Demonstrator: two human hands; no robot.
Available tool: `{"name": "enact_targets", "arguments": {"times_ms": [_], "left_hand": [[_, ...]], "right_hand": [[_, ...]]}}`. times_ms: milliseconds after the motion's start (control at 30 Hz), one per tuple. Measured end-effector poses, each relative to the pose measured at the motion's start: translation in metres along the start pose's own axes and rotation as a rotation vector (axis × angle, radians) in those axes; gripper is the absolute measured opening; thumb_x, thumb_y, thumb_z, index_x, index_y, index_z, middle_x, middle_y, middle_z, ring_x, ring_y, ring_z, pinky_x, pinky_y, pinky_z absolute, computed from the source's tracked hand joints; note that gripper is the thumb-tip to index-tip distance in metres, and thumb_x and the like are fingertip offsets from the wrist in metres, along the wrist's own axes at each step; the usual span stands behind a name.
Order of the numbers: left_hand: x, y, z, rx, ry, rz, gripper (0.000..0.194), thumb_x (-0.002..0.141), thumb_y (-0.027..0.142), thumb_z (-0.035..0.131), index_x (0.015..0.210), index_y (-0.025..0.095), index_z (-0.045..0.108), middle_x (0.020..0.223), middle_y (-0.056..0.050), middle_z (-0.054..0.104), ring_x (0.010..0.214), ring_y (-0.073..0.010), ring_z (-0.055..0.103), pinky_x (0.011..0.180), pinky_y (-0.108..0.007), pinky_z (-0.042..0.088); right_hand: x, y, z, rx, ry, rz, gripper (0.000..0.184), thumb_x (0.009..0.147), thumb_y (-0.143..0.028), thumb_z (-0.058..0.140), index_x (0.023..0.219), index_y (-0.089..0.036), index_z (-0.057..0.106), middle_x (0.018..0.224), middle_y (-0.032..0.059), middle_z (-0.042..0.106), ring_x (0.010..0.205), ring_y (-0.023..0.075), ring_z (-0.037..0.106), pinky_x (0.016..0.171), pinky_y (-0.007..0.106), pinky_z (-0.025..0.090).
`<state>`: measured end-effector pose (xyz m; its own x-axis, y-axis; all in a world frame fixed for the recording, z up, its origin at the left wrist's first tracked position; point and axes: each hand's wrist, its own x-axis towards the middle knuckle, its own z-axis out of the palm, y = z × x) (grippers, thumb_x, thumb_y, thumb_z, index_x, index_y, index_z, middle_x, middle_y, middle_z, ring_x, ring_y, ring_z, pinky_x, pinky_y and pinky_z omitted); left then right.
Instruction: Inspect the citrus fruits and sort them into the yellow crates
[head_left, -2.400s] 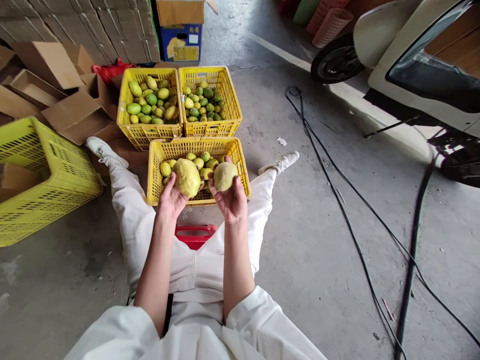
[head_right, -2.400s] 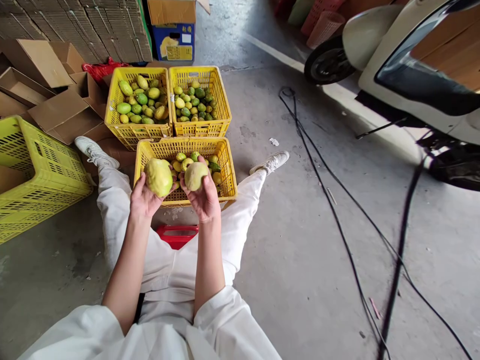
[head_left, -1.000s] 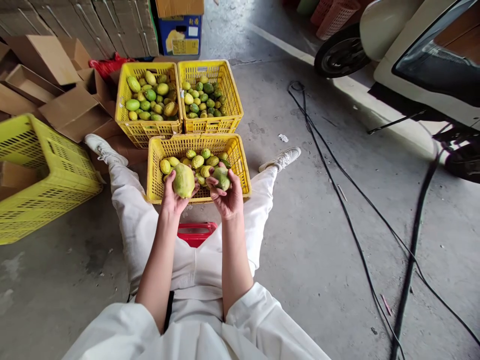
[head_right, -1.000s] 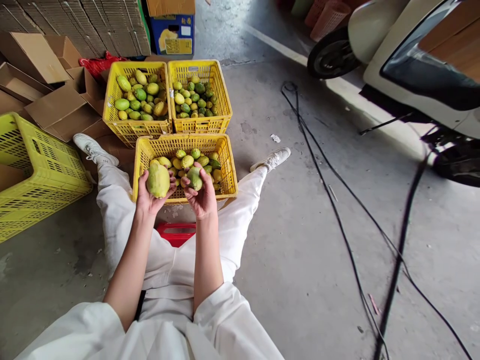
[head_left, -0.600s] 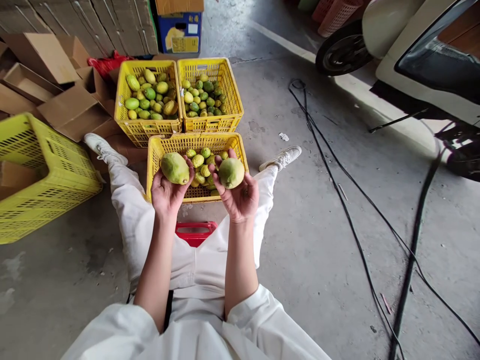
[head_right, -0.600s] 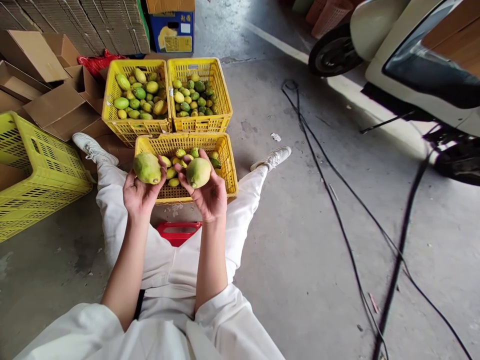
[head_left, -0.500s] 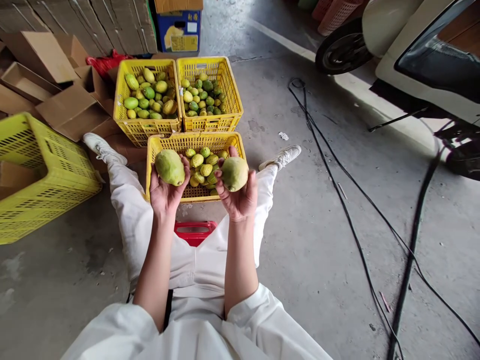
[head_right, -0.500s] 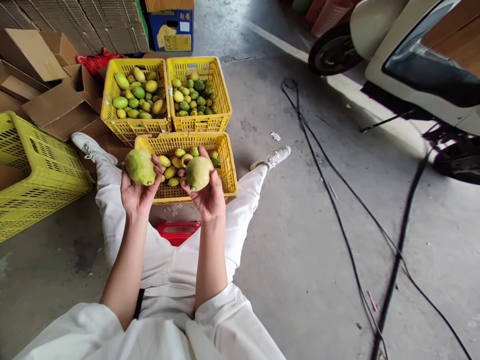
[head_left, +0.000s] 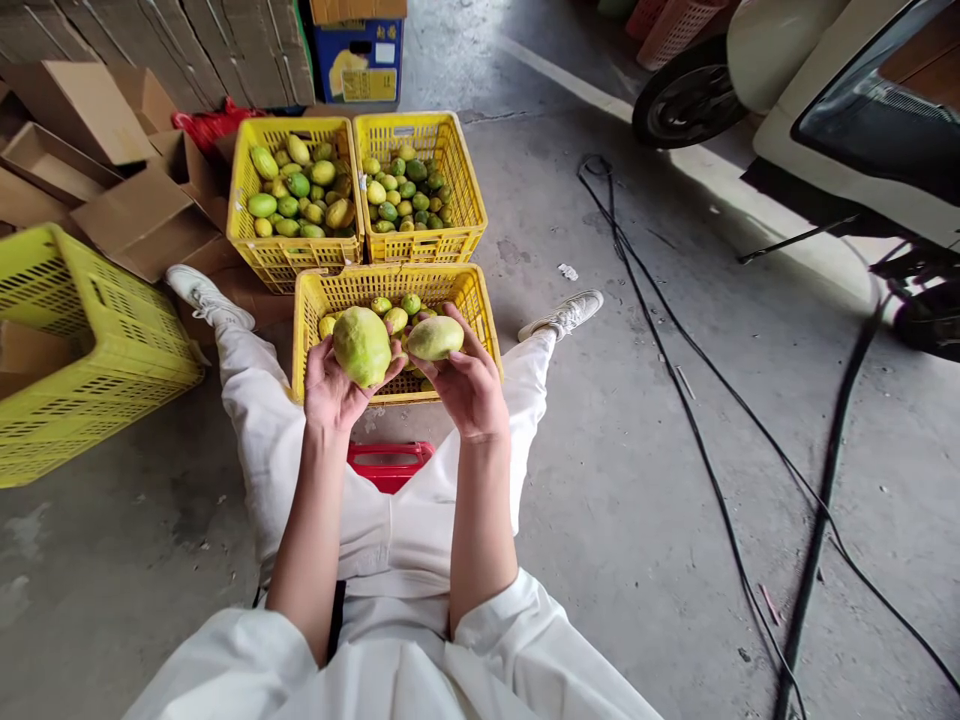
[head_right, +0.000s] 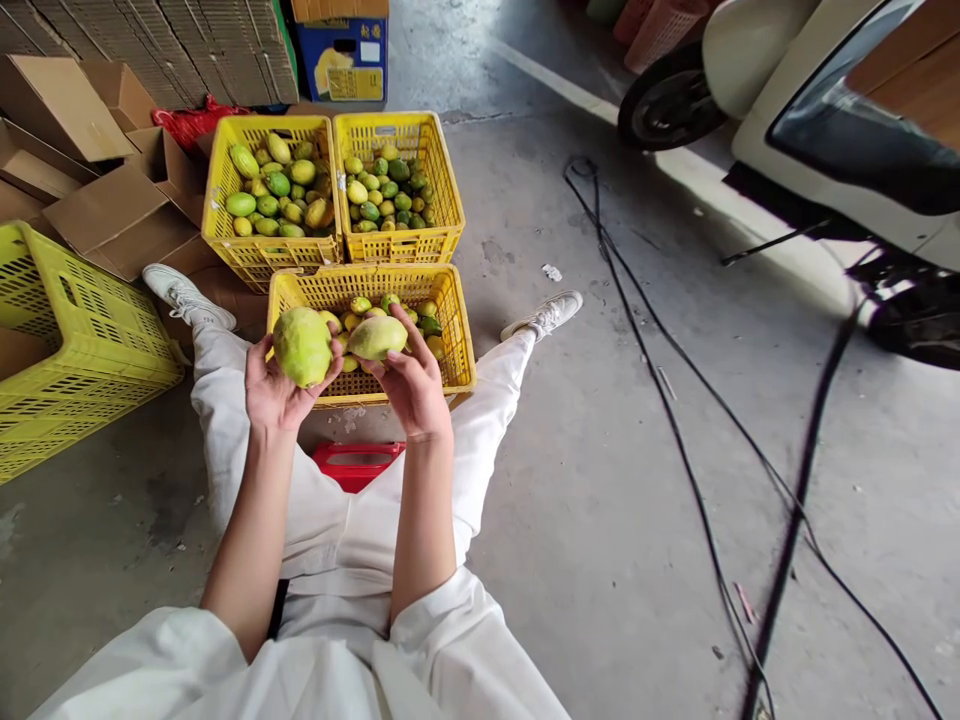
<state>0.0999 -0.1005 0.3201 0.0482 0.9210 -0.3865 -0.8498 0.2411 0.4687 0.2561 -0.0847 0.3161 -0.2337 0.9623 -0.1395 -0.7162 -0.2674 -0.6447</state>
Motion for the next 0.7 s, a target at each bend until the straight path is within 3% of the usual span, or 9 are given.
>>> {"name": "enact_targets", "arguments": {"times_ms": [100, 200, 300, 400, 467, 567, 633, 700], "left_hand": [[0.002, -0.001, -0.001, 0.016, 0.015, 0.005, 0.049, 0.086, 0.06, 0.047, 0.112, 0.02, 0.059, 0.108, -0.012, 0.064, 0.102, -0.0247, 0.063, 0.083, -0.038, 0.058], [0.007, -0.005, -0.007, 0.053, -0.001, 0.008, 0.043, 0.084, 0.054, 0.055, 0.11, 0.021, 0.06, 0.107, -0.01, 0.065, 0.103, -0.0231, 0.064, 0.082, -0.032, 0.058], [0.01, -0.008, -0.012, 0.06, 0.022, -0.032, 0.04, 0.086, 0.05, 0.051, 0.109, 0.019, 0.062, 0.111, -0.012, 0.066, 0.111, -0.0275, 0.063, 0.087, -0.039, 0.057], [0.009, -0.008, -0.011, 0.008, 0.037, -0.035, 0.044, 0.089, 0.048, 0.042, 0.111, 0.016, 0.062, 0.117, -0.015, 0.066, 0.117, -0.0331, 0.059, 0.09, -0.05, 0.054], [0.007, -0.007, -0.009, -0.017, 0.022, -0.028, 0.042, 0.09, 0.04, 0.04, 0.118, 0.018, 0.061, 0.121, -0.015, 0.065, 0.12, -0.0344, 0.057, 0.091, -0.055, 0.052], [0.005, -0.006, -0.007, -0.033, 0.025, 0.01, 0.04, 0.09, 0.029, 0.039, 0.125, 0.021, 0.058, 0.123, -0.012, 0.065, 0.121, -0.0321, 0.057, 0.092, -0.053, 0.052], [0.005, -0.007, -0.007, -0.033, 0.033, 0.05, 0.038, 0.092, 0.029, 0.039, 0.125, 0.022, 0.058, 0.121, -0.01, 0.066, 0.118, -0.0287, 0.059, 0.089, -0.045, 0.055], [0.007, -0.008, -0.01, -0.023, 0.027, 0.06, 0.035, 0.094, 0.033, 0.042, 0.123, 0.023, 0.058, 0.119, -0.009, 0.067, 0.112, -0.0259, 0.062, 0.083, -0.038, 0.057]], "right_hand": [[0.0, 0.003, 0.002, -0.003, -0.016, 0.029, 0.046, 0.076, -0.031, 0.064, 0.122, -0.03, 0.056, 0.106, 0.0005, 0.067, 0.096, 0.0177, 0.065, 0.078, 0.031, 0.057], [0.005, 0.01, 0.003, 0.101, -0.015, 0.07, 0.031, 0.082, -0.047, 0.053, 0.103, -0.025, 0.063, 0.083, 0.0, 0.065, 0.072, 0.0135, 0.062, 0.058, 0.023, 0.054], [0.01, 0.015, 0.002, 0.144, 0.07, 0.136, 0.024, 0.084, -0.042, 0.049, 0.085, -0.022, 0.062, 0.075, 0.0003, 0.062, 0.065, 0.0123, 0.059, 0.053, 0.021, 0.052], [0.012, 0.015, 0.0, 0.147, 0.121, 0.162, 0.015, 0.083, -0.033, 0.052, 0.083, -0.022, 0.062, 0.075, -0.0002, 0.063, 0.064, 0.0106, 0.06, 0.049, 0.017, 0.051], [0.01, 0.013, 0.0, 0.168, 0.122, 0.106, 0.015, 0.083, -0.033, 0.053, 0.087, -0.023, 0.063, 0.078, -0.0009, 0.064, 0.065, 0.0101, 0.06, 0.05, 0.016, 0.052], [0.005, 0.007, 0.001, 0.207, 0.053, 0.045, 0.027, 0.082, -0.035, 0.051, 0.103, -0.025, 0.064, 0.095, 0.0015, 0.069, 0.085, 0.0164, 0.066, 0.068, 0.03, 0.06], [0.002, 0.004, 0.003, 0.218, -0.024, 0.042, 0.036, 0.081, -0.035, 0.05, 0.115, -0.027, 0.06, 0.109, 0.004, 0.068, 0.103, 0.0219, 0.064, 0.081, 0.043, 0.06], [0.001, 0.003, 0.003, 0.23, -0.057, 0.043, 0.04, 0.082, -0.034, 0.05, 0.121, -0.029, 0.057, 0.118, 0.0046, 0.065, 0.111, 0.0223, 0.061, 0.086, 0.047, 0.058]]}}
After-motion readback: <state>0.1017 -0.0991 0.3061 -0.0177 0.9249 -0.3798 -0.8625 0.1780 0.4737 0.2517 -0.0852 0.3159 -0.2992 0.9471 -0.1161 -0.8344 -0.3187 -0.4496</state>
